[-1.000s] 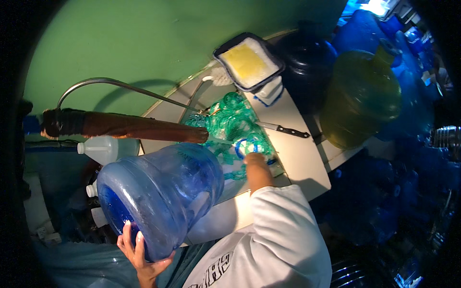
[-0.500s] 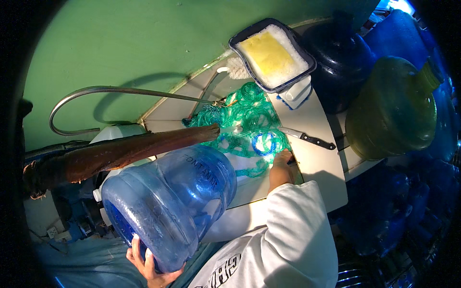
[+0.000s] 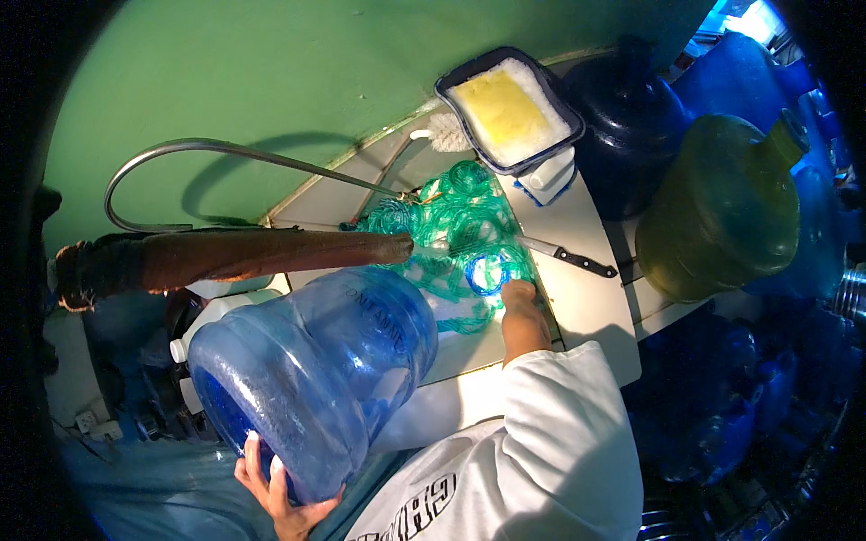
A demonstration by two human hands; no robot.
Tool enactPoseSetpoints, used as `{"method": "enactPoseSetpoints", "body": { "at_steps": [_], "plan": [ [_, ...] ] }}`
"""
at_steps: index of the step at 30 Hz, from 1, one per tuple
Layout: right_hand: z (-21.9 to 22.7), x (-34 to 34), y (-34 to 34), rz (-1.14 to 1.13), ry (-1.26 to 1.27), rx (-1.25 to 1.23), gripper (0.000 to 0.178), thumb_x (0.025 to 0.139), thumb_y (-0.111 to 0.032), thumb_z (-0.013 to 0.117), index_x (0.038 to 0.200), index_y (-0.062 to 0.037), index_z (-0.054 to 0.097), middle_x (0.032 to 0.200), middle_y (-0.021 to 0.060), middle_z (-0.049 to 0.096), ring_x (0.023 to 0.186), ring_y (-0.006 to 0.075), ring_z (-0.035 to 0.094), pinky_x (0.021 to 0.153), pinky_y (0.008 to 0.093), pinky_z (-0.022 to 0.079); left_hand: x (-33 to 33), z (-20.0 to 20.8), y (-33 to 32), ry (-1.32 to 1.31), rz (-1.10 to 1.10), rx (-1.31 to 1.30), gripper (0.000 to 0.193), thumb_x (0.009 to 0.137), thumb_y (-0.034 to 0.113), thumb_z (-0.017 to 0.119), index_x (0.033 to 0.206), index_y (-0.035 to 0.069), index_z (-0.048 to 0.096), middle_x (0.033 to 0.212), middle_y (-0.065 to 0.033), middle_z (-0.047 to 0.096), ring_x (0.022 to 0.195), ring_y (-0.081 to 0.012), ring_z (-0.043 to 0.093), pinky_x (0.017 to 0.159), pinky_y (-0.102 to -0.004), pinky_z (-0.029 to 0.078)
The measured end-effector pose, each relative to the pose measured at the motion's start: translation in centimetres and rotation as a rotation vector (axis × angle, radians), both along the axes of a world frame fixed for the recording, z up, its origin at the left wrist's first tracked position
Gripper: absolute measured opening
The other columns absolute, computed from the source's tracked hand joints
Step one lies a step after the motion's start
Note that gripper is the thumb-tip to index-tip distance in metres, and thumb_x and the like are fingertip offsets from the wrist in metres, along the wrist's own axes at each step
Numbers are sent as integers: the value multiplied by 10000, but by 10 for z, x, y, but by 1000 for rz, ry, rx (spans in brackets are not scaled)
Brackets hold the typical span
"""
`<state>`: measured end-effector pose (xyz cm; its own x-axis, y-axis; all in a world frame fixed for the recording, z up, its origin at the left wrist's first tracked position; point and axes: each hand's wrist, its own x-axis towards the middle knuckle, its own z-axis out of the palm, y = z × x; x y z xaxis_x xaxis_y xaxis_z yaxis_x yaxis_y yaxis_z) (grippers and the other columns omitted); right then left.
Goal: The person scrubs the interior of large water dispenser jugs using a long-handled brush and rinses them under a tap. They handle both blue and yellow jugs, repeatedly inserting the brush, rotating it, and rinsing the interior before setting the jugs aside.
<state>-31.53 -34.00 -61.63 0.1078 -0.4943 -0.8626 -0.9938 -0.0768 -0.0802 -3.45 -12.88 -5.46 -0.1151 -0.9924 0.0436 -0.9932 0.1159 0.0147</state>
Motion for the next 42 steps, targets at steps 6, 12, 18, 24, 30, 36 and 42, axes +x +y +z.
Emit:
{"method": "enactPoseSetpoints", "body": {
  "at_steps": [6,12,18,24,30,36,42],
  "plan": [
    [28,55,-18,-312,-450,44,496,952,-538,473,1168,-152,699,1051,134,722,842,226,704,635,366,541,3,-2,7,23,13,3,920,633,465,835,1398,155,429,1393,-342,451,1260,-441,494,972,-555,318],
    [71,126,16,-960,-886,1079,354,910,-393,559,1132,-141,671,1027,51,719,964,251,675,802,521,544,-4,17,-14,13,-49,-19,788,767,685,673,1320,131,587,1368,-293,521,1238,-478,513,1000,-606,382],
    [120,159,-17,-1001,-1371,728,538,943,-644,424,711,-201,623,611,-42,570,446,104,419,410,260,344,6,32,-26,-57,-93,-167,847,635,677,769,1275,146,607,1340,-277,542,1188,-475,538,931,-541,395],
    [130,118,10,-1079,-858,735,550,1001,-612,318,871,-195,653,740,-57,640,562,34,511,449,182,345,16,8,-11,44,-135,-127,860,630,626,770,1323,145,602,1386,-251,517,1202,-450,497,971,-562,360],
    [134,127,-11,-1001,-1104,714,564,992,-633,317,871,-196,653,718,-59,631,554,33,510,447,180,344,22,15,2,46,-158,-183,868,610,570,796,1324,121,592,1388,-251,517,1231,-434,501,979,-531,353],
    [136,122,1,-1037,-1125,715,578,984,-654,315,871,-198,652,696,-61,622,546,32,508,445,177,344,21,12,1,98,-138,-238,916,529,461,860,1332,120,582,1386,-224,525,1222,-408,516,979,-529,361],
    [136,124,2,-1088,-1167,718,593,975,-675,314,870,-199,652,673,-62,613,539,32,507,443,175,343,16,14,7,57,-161,-188,880,542,469,863,1310,125,605,1384,-207,522,1226,-422,513,996,-544,365]
  ]
}}
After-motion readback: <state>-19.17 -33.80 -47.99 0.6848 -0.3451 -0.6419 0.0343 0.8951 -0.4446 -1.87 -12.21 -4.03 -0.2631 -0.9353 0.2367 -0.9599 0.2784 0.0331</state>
